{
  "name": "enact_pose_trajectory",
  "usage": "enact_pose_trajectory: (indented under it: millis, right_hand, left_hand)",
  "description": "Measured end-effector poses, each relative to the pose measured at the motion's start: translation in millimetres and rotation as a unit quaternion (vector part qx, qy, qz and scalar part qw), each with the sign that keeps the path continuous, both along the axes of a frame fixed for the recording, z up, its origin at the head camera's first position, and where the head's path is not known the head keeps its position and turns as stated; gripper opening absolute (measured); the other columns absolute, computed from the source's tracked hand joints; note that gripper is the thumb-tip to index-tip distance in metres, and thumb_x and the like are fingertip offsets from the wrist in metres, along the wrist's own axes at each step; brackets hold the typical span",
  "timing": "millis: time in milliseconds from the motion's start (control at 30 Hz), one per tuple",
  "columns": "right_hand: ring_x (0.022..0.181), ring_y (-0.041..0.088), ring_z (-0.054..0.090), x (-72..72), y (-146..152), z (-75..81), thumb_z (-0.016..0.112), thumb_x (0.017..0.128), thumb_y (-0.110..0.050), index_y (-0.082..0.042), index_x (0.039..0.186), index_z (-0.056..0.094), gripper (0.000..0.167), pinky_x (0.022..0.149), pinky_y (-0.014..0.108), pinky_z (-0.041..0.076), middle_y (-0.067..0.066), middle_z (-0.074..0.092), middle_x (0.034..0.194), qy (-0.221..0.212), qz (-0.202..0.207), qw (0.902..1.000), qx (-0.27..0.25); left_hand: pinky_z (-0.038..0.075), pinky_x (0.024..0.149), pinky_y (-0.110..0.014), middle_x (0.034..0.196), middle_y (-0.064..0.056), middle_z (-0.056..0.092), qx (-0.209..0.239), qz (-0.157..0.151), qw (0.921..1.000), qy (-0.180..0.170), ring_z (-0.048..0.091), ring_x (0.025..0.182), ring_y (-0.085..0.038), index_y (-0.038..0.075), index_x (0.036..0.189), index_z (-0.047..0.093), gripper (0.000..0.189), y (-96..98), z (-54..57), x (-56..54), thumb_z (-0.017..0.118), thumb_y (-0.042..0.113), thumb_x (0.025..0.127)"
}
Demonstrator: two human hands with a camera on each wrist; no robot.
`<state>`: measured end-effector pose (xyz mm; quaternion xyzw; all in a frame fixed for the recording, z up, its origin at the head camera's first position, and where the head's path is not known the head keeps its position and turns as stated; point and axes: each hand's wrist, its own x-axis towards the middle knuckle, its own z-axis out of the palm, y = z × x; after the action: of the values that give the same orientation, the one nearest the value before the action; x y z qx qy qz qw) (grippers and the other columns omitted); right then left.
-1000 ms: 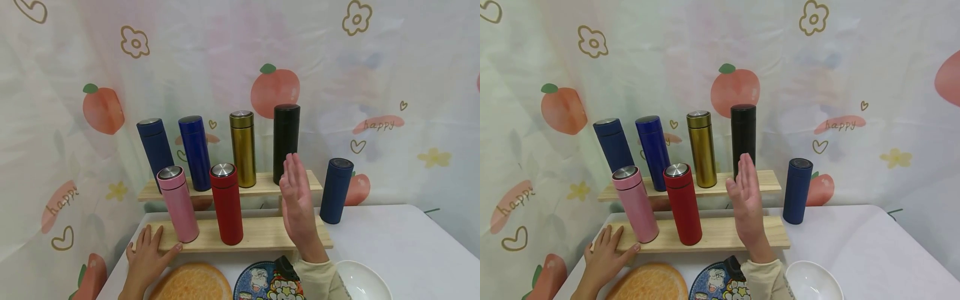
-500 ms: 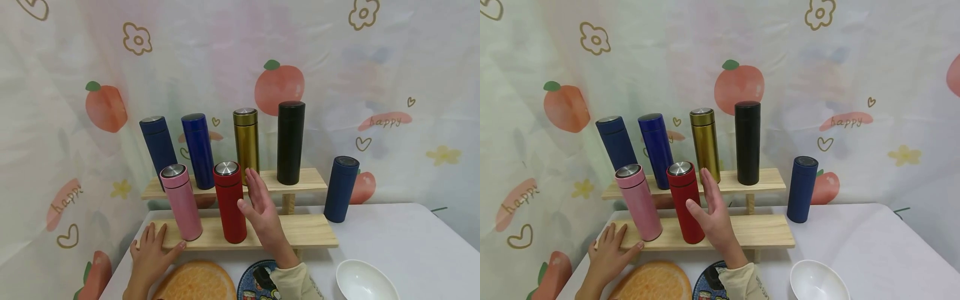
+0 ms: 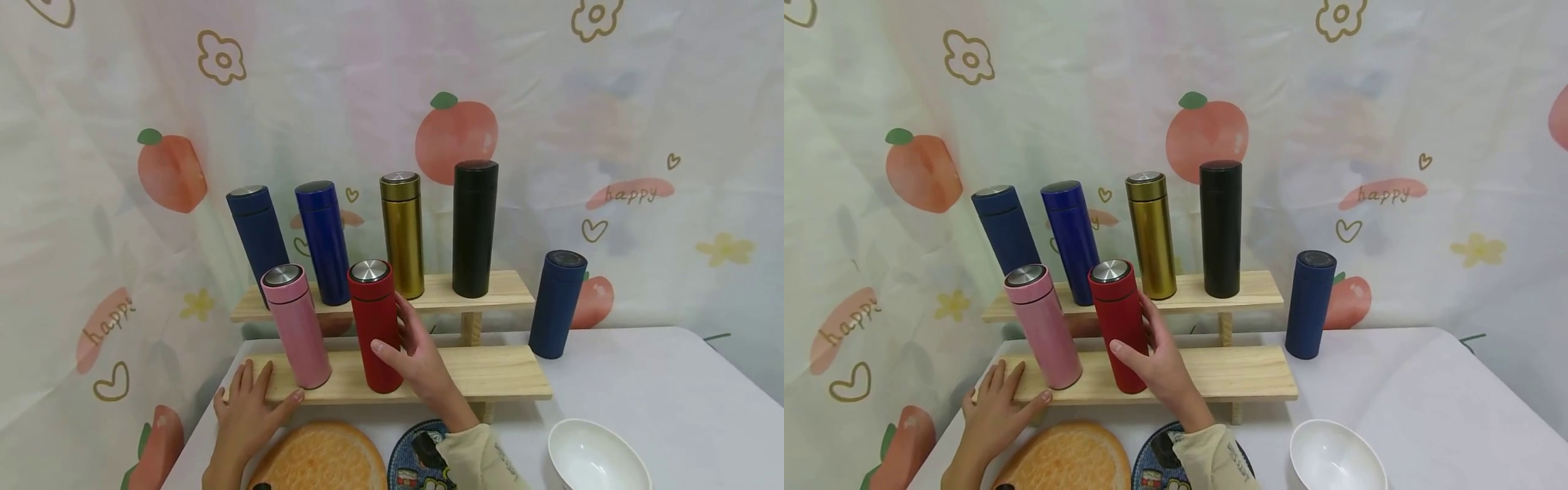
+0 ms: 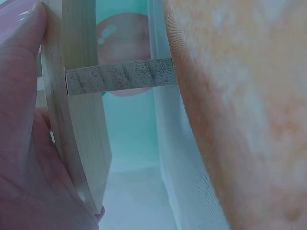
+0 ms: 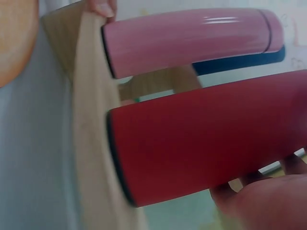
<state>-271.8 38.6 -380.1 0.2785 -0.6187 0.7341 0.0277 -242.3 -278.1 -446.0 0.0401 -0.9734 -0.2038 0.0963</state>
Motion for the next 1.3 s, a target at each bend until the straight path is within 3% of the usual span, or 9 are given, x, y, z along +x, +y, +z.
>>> enact_pose_trajectory:
  millis: [267,500,767,1067,1300]
  right_hand:
    - [0.138,0.035,0.052,-9.7,-5,-18.8,0.072,0.099,-0.019,-0.013,0.169,0.029,0.082,0.111,0.055,0.045,0.015,0.050,0.156,-0.036,-0.006,0.9990,0.025]
    - [0.131,0.034,0.056,-13.0,-3,-23.8,0.075,0.099,-0.021,-0.014,0.167,0.032,0.080,0.106,0.054,0.049,0.014,0.055,0.150,-0.053,-0.018,0.9951,0.081]
    - [0.128,0.038,0.060,-12.5,3,-17.0,0.079,0.097,-0.020,-0.016,0.164,0.037,0.079,0.104,0.058,0.051,0.014,0.056,0.150,-0.048,-0.034,0.9923,0.109]
    - [0.124,0.040,0.064,-1.3,13,-3.7,0.083,0.094,-0.021,-0.015,0.161,0.040,0.080,0.100,0.059,0.053,0.014,0.056,0.150,-0.061,-0.062,0.9859,0.143]
    - [0.128,0.043,0.062,9.4,32,15.8,0.084,0.093,-0.023,-0.012,0.164,0.037,0.086,0.104,0.060,0.051,0.016,0.054,0.154,-0.062,-0.099,0.9812,0.154]
  left_hand:
    - [0.002,0.112,-0.081,0.170,-0.038,0.014,-0.004,0.002,1.0000,0.006,0.011,0.157,-0.053,-0.003,0.159,0.045,0.106,-2.2,-1.7,-1.7,0.064,0.077,0.092]
    - [0.001,0.112,-0.081,0.170,-0.038,0.014,0.000,0.002,1.0000,0.001,0.010,0.157,-0.053,-0.003,0.160,0.045,0.107,-2.6,-2.3,-3.5,0.063,0.078,0.092]
    - [0.004,0.111,-0.081,0.170,-0.038,0.015,-0.008,-0.004,0.9999,0.010,0.011,0.157,-0.053,-0.002,0.159,0.046,0.105,-2.5,-0.5,-4.0,0.063,0.077,0.092]
    - [0.005,0.112,-0.081,0.169,-0.039,0.016,-0.011,-0.002,0.9999,0.008,0.012,0.156,-0.053,-0.003,0.158,0.046,0.105,-2.1,-0.3,-2.0,0.064,0.077,0.092]
    - [0.005,0.111,-0.081,0.169,-0.039,0.016,-0.013,-0.002,0.9999,0.004,0.012,0.156,-0.054,-0.003,0.159,0.046,0.106,-2.1,-1.6,-2.0,0.063,0.077,0.092]
